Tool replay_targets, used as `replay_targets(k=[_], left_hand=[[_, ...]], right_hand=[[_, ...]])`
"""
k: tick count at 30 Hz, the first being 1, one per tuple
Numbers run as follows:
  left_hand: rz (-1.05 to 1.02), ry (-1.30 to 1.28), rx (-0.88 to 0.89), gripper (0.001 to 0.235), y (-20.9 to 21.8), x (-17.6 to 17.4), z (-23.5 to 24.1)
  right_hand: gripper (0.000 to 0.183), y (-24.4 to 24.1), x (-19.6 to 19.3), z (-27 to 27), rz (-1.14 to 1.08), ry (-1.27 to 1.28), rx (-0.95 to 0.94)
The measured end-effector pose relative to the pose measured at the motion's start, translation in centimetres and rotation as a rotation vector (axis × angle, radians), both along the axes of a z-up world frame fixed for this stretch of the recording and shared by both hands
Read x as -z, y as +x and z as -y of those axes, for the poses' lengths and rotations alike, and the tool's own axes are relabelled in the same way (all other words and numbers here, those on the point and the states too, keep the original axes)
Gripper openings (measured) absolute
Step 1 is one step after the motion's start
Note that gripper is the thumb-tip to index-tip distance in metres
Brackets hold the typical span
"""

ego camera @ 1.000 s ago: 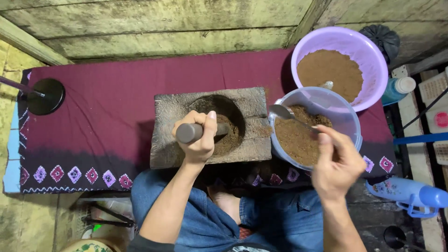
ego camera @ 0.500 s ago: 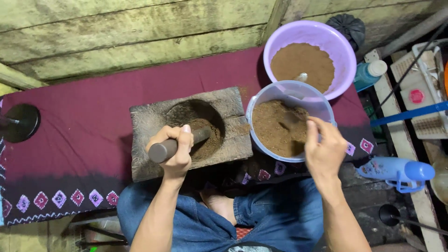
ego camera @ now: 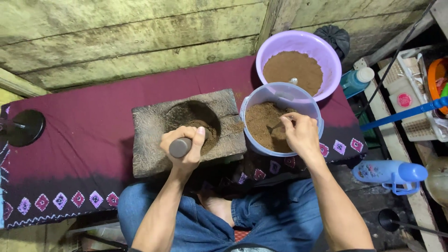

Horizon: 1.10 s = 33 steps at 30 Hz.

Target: The person sits on a mat and uses a pestle to grind a brown powder inside a stone mortar. They repeatedly scoop more powder from a plastic container into the mortar using a spoon and continue grinding.

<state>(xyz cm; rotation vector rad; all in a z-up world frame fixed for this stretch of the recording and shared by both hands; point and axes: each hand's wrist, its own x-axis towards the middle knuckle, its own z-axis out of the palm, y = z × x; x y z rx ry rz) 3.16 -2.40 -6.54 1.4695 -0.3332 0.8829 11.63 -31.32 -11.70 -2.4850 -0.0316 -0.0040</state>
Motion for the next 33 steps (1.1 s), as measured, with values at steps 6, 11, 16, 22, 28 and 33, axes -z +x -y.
replay_targets(k=[6, 11, 16, 22, 28, 33], left_hand=[[0.158, -0.186, 0.006, 0.034, -1.3, -4.2, -1.0], [0.210, -0.237, 0.063, 0.036, -2.3, -6.0, -1.7], [0.030, -0.122, -0.072, 0.032, 0.8, 0.2, -2.2], [-0.267, 0.015, -0.072, 0.034, 1.0, 0.6, -0.6], [-0.253, 0.177, 0.012, 0.041, 0.3, 0.5, 0.5], [-0.238, 0.102, -0.016, 0.041, 0.5, 0.9, 0.1]], right_hand=[[0.021, -1.0, -4.7, -1.0, -0.119, 0.131, 0.026], [0.021, -0.9, -5.0, -0.2, -0.165, 0.204, 0.051], [0.020, -0.9, -5.3, -0.4, -0.193, 0.183, 0.082], [0.017, -0.4, -3.6, -0.1, -0.160, 0.207, 0.093], [0.017, -0.9, -4.2, 0.0, -0.157, 0.278, 0.130], [0.021, -1.8, -5.9, -0.7, -0.147, 0.613, 0.162]])
